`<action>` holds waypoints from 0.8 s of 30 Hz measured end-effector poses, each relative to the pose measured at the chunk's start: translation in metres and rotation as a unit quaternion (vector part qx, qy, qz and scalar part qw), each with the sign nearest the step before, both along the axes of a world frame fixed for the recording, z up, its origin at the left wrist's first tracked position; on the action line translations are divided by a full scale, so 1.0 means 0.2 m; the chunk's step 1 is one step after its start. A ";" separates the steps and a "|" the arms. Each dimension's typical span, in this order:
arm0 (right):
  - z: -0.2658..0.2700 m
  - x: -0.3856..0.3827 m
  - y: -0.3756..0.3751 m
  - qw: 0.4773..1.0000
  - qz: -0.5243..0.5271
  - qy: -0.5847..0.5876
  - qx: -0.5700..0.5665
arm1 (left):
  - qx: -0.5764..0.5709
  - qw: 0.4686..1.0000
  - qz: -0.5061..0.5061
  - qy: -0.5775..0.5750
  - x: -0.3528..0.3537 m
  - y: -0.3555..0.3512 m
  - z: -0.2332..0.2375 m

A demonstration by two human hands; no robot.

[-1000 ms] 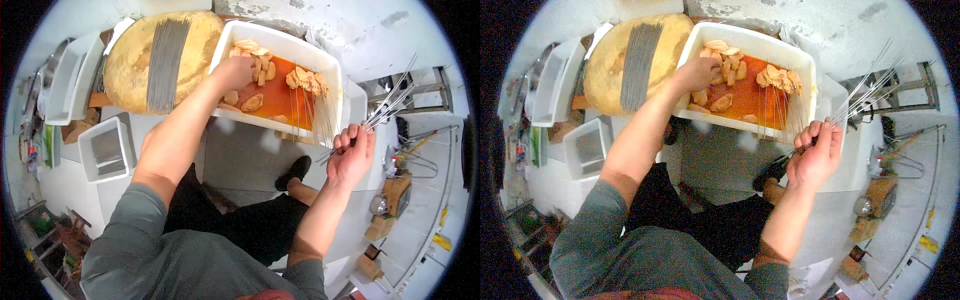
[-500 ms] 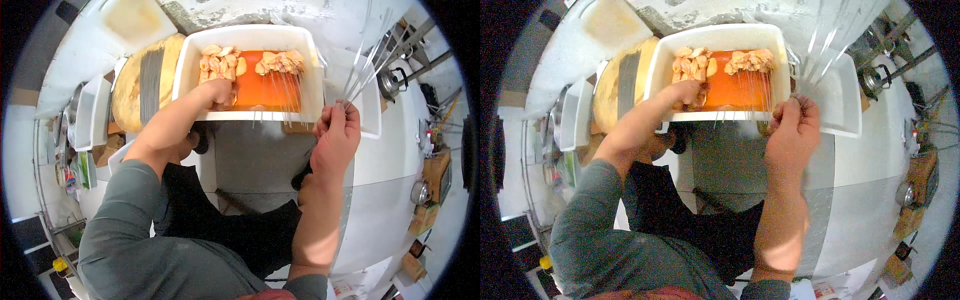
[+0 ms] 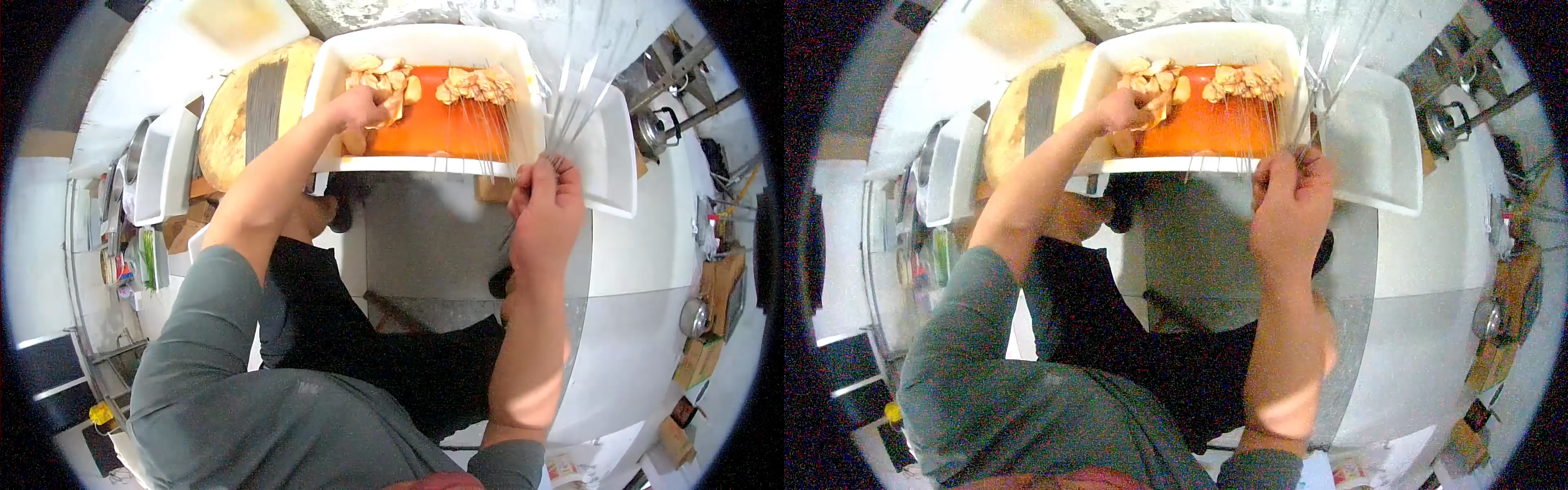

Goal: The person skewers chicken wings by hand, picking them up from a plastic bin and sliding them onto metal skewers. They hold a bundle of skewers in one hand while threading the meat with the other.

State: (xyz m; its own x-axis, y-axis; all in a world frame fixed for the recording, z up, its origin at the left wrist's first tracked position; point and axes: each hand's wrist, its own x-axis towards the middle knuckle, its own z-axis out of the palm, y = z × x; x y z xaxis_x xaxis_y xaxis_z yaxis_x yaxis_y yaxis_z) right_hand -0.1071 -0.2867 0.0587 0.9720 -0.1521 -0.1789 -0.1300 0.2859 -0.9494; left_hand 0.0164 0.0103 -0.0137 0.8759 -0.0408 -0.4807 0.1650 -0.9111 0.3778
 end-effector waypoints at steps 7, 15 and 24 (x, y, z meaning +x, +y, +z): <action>-0.10 -0.03 0.18 0.988 0.126 0.041 -0.081 | -0.483 0.822 0.299 -0.042 -0.18 0.06 0.09; -0.18 -0.07 0.30 0.963 0.202 0.131 -0.121 | -0.639 0.702 0.307 -0.063 -0.11 0.07 0.13; -0.21 -0.08 0.38 0.959 0.216 0.117 -0.140 | -0.702 0.623 0.332 -0.096 -0.07 0.13 0.17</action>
